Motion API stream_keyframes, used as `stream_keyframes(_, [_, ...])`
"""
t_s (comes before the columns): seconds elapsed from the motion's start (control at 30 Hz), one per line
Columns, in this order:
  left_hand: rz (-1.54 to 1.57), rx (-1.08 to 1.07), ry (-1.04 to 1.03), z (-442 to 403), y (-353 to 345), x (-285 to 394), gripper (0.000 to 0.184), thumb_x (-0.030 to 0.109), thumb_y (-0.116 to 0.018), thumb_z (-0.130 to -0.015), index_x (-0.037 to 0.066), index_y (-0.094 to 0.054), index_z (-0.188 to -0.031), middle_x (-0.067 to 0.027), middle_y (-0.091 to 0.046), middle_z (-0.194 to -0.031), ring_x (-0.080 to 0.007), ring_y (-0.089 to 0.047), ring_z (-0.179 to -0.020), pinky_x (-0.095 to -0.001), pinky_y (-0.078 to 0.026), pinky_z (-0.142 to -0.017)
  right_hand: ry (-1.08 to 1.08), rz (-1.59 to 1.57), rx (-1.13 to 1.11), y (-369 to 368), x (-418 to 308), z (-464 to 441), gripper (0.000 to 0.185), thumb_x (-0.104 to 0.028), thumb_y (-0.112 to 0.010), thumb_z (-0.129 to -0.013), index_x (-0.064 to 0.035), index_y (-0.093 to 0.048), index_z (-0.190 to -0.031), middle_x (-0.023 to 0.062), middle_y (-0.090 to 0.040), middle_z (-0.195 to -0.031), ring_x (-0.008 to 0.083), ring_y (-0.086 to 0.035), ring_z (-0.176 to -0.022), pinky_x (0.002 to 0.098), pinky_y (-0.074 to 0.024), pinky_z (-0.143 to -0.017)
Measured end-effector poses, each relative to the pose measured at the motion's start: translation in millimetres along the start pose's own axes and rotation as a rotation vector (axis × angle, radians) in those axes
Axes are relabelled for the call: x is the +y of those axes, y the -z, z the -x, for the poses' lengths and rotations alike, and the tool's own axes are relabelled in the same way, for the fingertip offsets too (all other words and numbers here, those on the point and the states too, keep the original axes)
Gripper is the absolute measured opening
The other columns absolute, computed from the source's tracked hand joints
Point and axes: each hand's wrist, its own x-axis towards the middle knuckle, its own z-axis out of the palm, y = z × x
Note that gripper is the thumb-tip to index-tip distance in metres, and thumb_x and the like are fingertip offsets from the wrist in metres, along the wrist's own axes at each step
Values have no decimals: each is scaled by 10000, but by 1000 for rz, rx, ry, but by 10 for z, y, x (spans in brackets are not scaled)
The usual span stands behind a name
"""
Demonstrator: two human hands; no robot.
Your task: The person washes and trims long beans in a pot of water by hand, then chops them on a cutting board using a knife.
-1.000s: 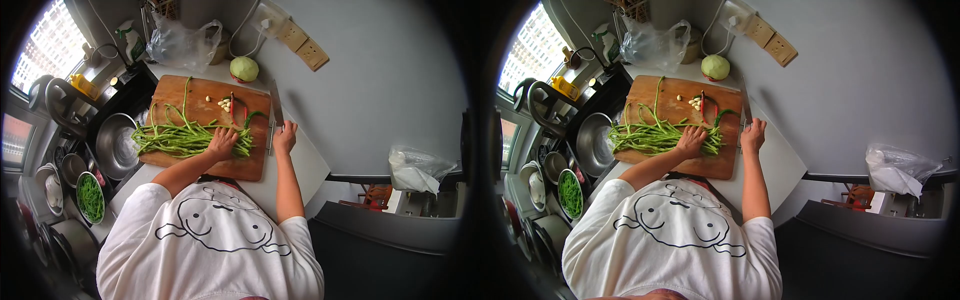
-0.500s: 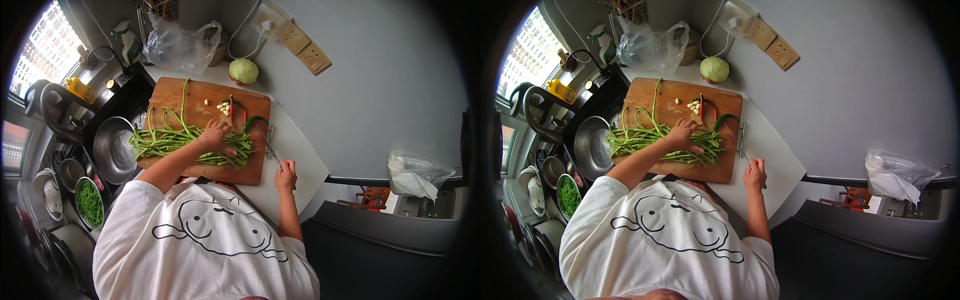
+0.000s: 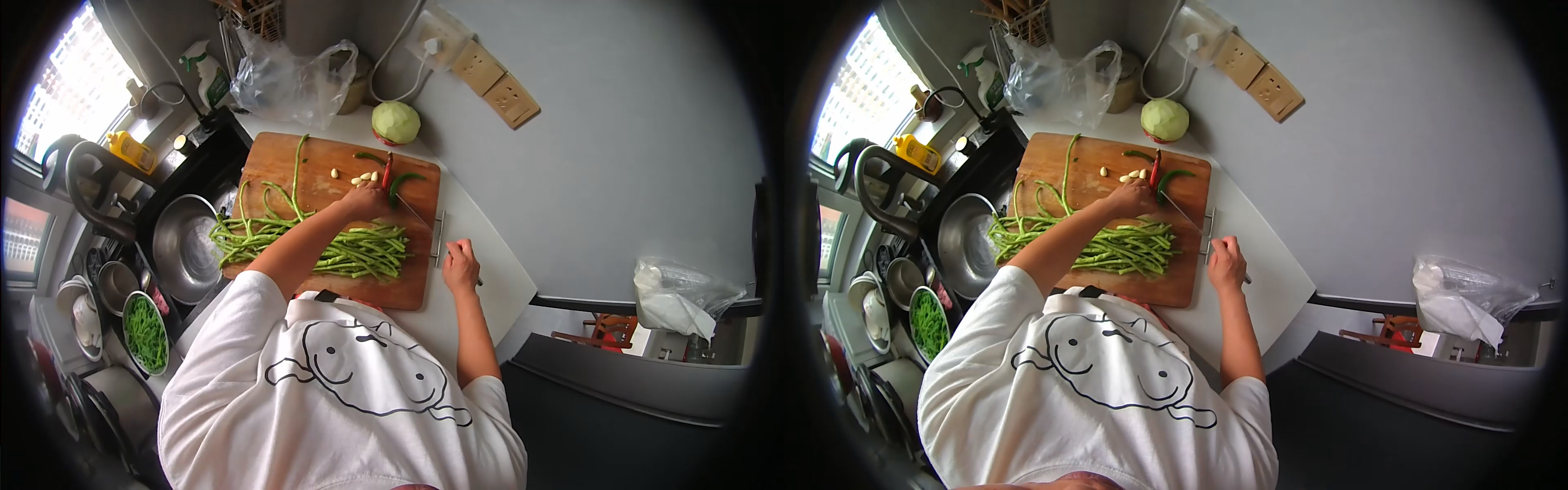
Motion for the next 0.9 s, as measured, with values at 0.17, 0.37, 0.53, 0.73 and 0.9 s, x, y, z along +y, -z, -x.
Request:
stream_keyframes(0.17, [100, 46, 67, 201, 112, 166, 539, 461, -569, -709, 49, -533, -1054, -156, -475, -1138, -298, -408, -1098, -389, -317, -937, -77, -92, -24, 44, -46, 30, 236, 2, -529, -669, -84, -525, -889, 86, -491, -905, 297, -538, -782, 400, -448, -601])
stream_keyframes(0.37, [-367, -18, -167, 1104, 37, 795, 1025, 575, -628, -588, 4, -177, -1310, -229, -263, -1304, -365, -233, -1227, -506, -172, -991, -250, -114, -43, 78, -153, 488, 251, 0, -531, -679, -57, -527, -923, 102, -527, -912, 301, -537, -812, 377, -443, -666])
stream_keyframes(0.53, [-515, 35, -94, 1031, -272, 771, 1059, 551, -647, -551, 15, -156, -1321, -191, -253, -1320, -339, -177, -1256, -540, -101, -995, -222, -116, -13, 12, -471, 651, 219, -14, -514, -699, -41, -513, -917, 122, -539, -877, 314, -523, -828, 390, -436, -687])
stream_keyframes(0.73, [-439, 32, -96, 1035, -290, 833, 863, 366, -628, -638, 19, -202, -1304, -163, -290, -1299, -321, -183, -1258, -548, -74, -999, -452, -179, 108, 22, -593, 775, 234, -12, -533, -697, -15, -500, -929, 147, -533, -874, 326, -526, -809, 378, -428, -699])
stream_keyframes(0.9, [-284, 41, -143, 1122, -224, 841, 904, 322, -699, -574, 68, -226, -1301, -131, -279, -1305, -304, -162, -1266, -542, -62, -1005, -557, -213, 135, -59, -762, 868, 243, -27, -543, -701, -47, -494, -938, 138, -531, -917, 330, -520, -843, 381, -432, -707])
